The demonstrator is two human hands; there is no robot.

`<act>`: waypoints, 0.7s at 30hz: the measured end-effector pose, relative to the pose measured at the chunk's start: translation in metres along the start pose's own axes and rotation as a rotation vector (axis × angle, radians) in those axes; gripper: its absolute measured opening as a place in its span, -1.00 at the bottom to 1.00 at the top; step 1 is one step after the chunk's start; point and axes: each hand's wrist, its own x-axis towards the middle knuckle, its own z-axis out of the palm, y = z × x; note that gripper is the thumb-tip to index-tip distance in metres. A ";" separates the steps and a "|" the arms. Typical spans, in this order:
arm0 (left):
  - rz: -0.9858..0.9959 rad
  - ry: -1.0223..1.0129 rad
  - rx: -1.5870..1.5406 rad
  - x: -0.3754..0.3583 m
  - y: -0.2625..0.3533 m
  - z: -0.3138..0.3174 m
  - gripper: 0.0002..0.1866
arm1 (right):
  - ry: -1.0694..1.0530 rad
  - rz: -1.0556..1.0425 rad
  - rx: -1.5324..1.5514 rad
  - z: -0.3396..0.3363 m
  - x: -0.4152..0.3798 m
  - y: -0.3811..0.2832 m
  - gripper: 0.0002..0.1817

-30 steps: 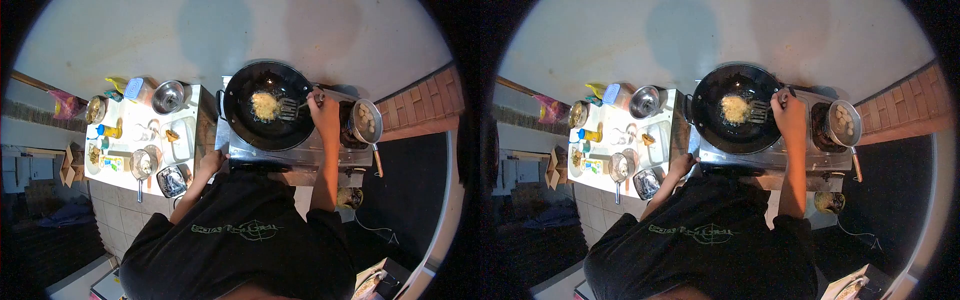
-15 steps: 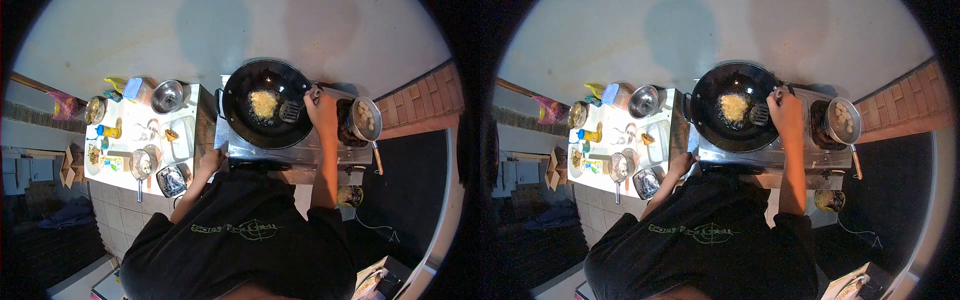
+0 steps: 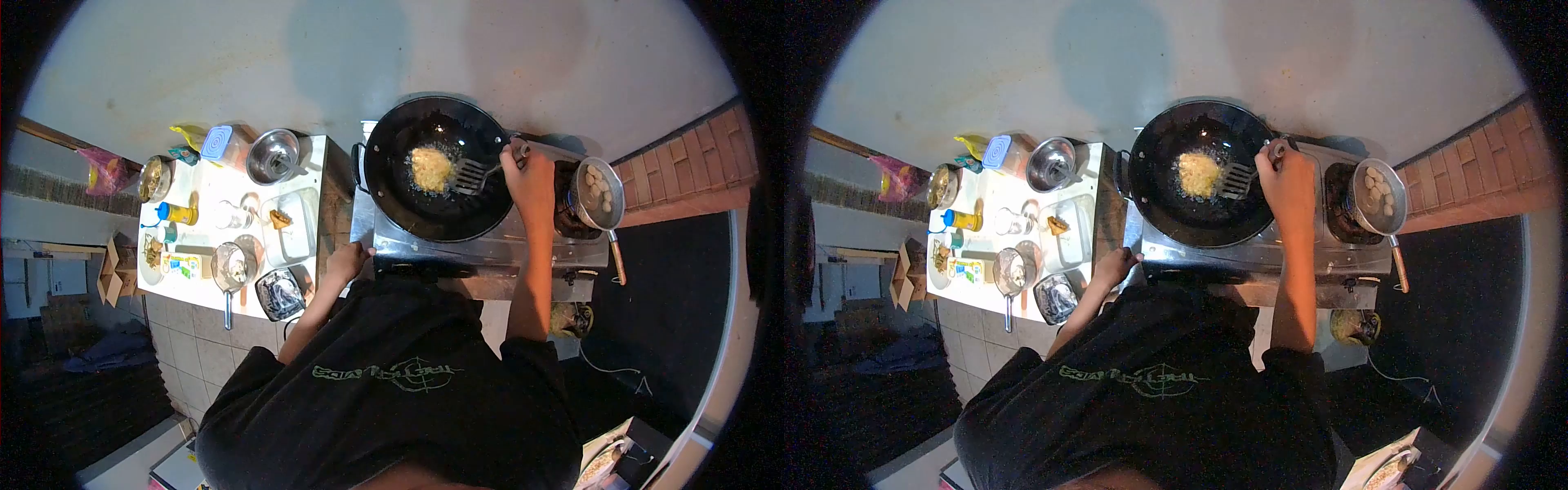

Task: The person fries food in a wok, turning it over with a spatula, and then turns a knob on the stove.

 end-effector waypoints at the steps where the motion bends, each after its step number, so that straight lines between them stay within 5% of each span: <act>1: 0.001 -0.002 0.002 -0.001 0.000 0.000 -0.35 | 0.044 -0.056 -0.020 0.000 0.000 0.000 -0.76; 21: 0.013 0.011 -0.003 0.004 -0.006 0.005 -0.32 | -0.037 0.016 -0.079 0.002 -0.001 0.006 -0.76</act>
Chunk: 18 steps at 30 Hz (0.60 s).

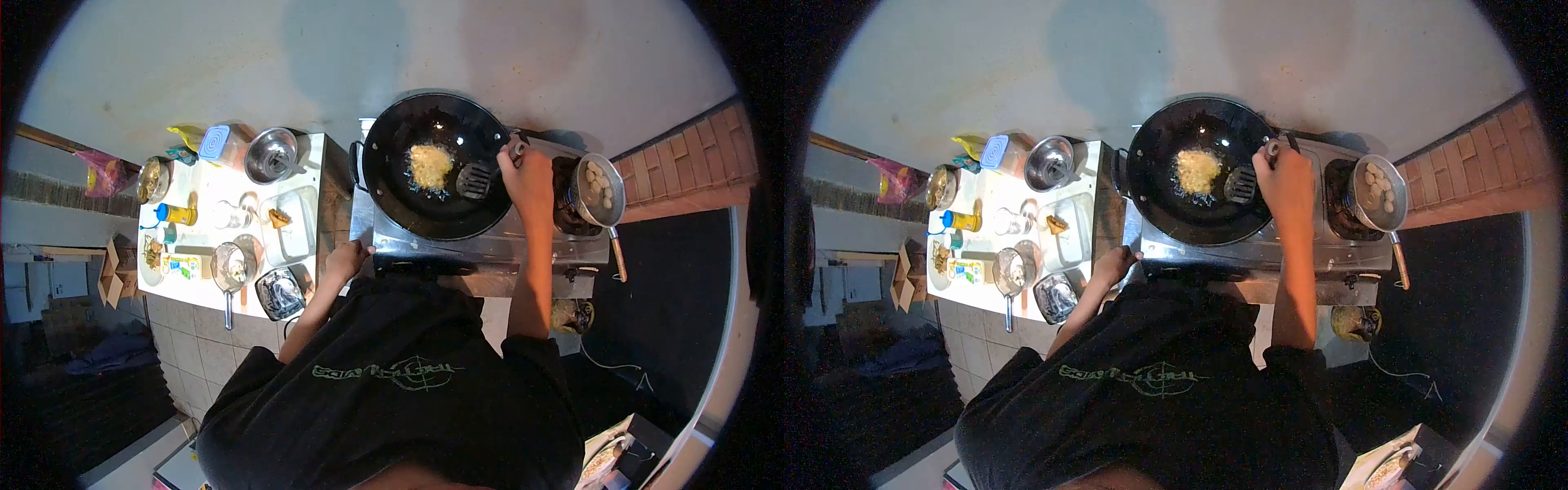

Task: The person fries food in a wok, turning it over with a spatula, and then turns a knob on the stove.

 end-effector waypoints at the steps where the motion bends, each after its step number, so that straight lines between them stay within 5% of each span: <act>1: 0.001 0.000 0.000 0.000 0.000 0.000 -0.32 | -0.012 -0.005 -0.050 0.002 0.001 0.001 -0.76; 18: -0.045 -0.075 0.070 -0.001 0.008 -0.008 -0.38 | 0.020 0.009 0.019 0.000 0.001 -0.001 -0.78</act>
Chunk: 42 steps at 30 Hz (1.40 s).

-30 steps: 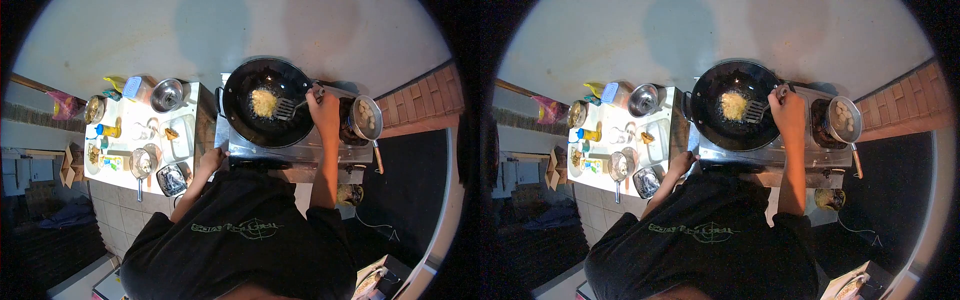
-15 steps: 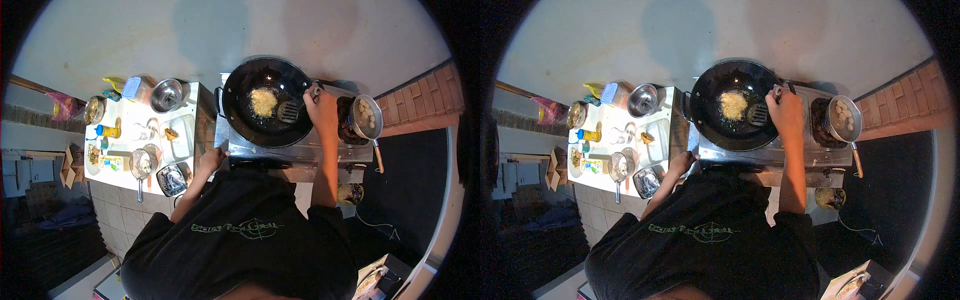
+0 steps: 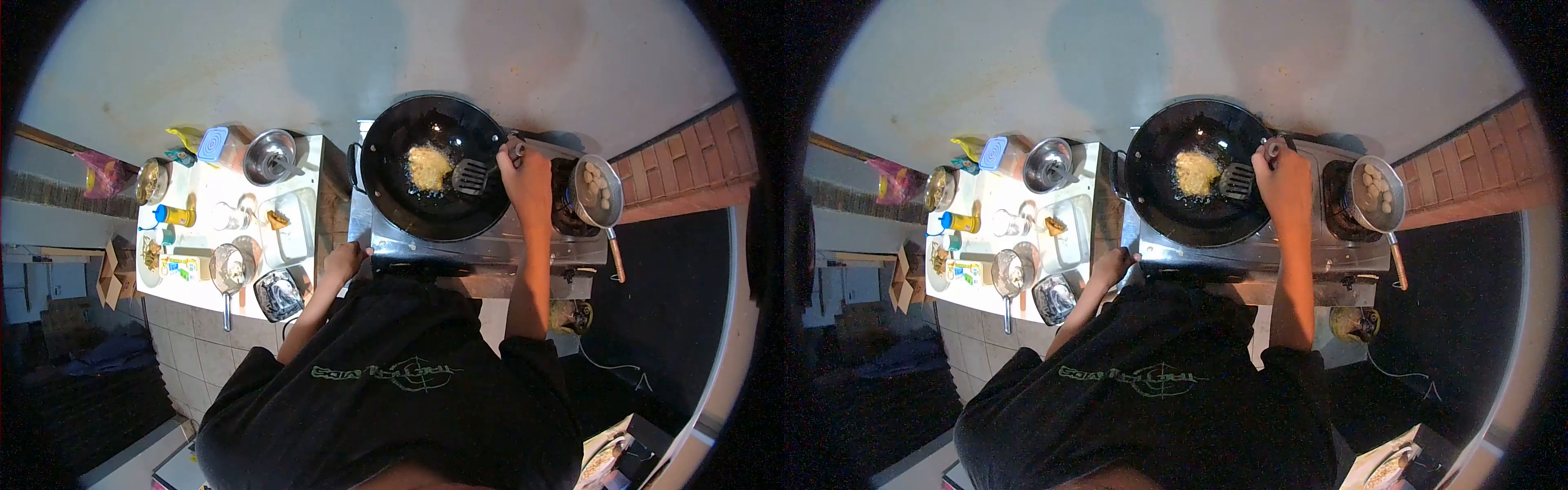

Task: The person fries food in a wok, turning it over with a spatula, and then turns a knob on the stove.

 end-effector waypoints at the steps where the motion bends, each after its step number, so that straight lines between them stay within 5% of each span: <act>1: 0.002 0.000 0.002 0.000 -0.001 0.001 -0.38 | 0.022 -0.024 -0.027 0.002 0.000 0.002 -0.79; 20: 0.028 0.086 -0.041 0.000 -0.004 0.006 -0.35 | 0.040 -0.031 0.042 0.002 -0.003 -0.003 -0.78; 26: 0.025 0.064 -0.041 0.000 -0.003 0.004 -0.34 | -0.025 0.108 0.095 -0.003 -0.004 -0.010 -0.80; 42: 0.046 0.047 -0.036 0.002 -0.007 0.005 -0.30 | -0.070 -0.011 -0.025 0.001 -0.001 -0.005 -0.80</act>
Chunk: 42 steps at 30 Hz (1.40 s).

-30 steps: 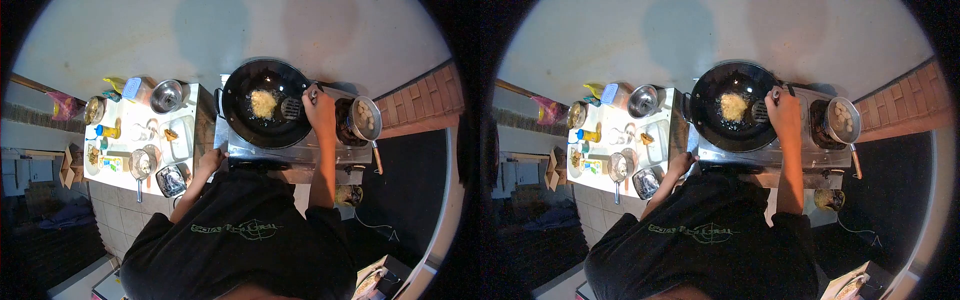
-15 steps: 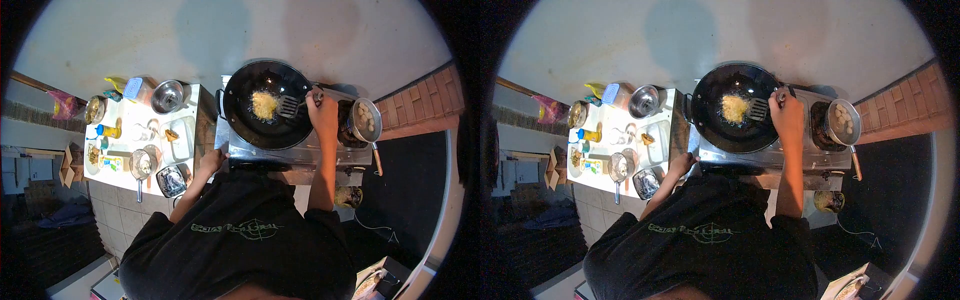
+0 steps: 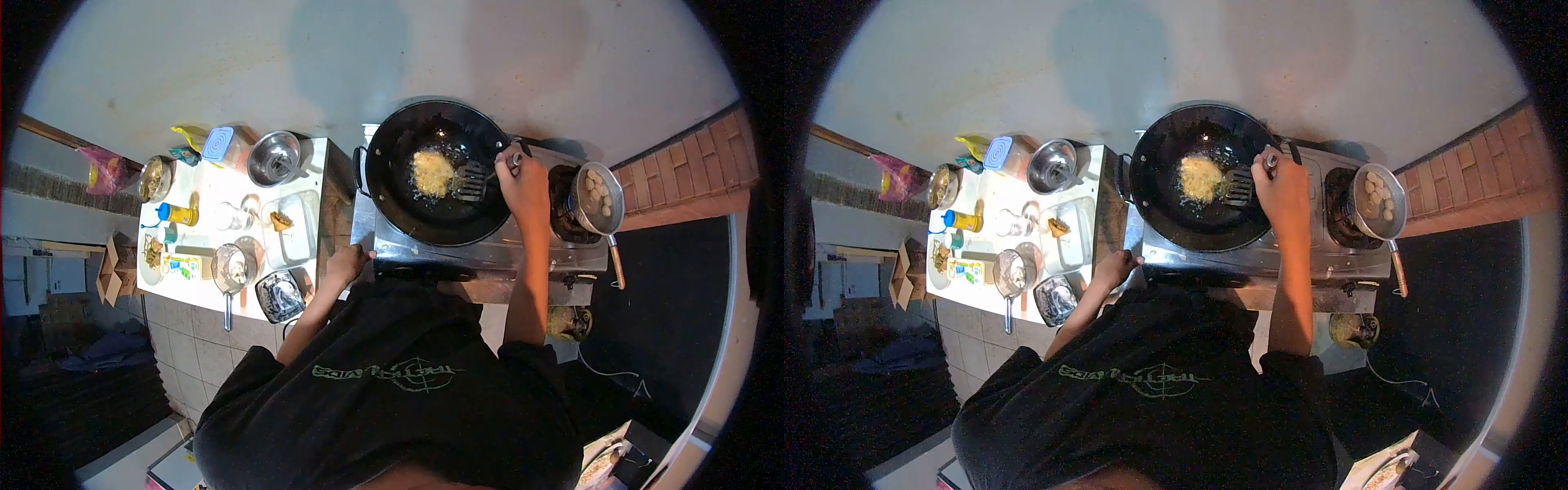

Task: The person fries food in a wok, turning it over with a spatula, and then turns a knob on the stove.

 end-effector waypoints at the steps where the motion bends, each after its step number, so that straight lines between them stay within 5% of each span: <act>1: -0.001 -0.001 0.000 0.000 -0.001 0.001 -0.30 | -0.017 0.033 0.003 -0.002 -0.001 -0.002 -0.80; 42: -0.020 0.019 -0.034 -0.003 0.002 0.001 -0.35 | 0.058 0.008 0.147 -0.003 -0.005 0.004 -0.79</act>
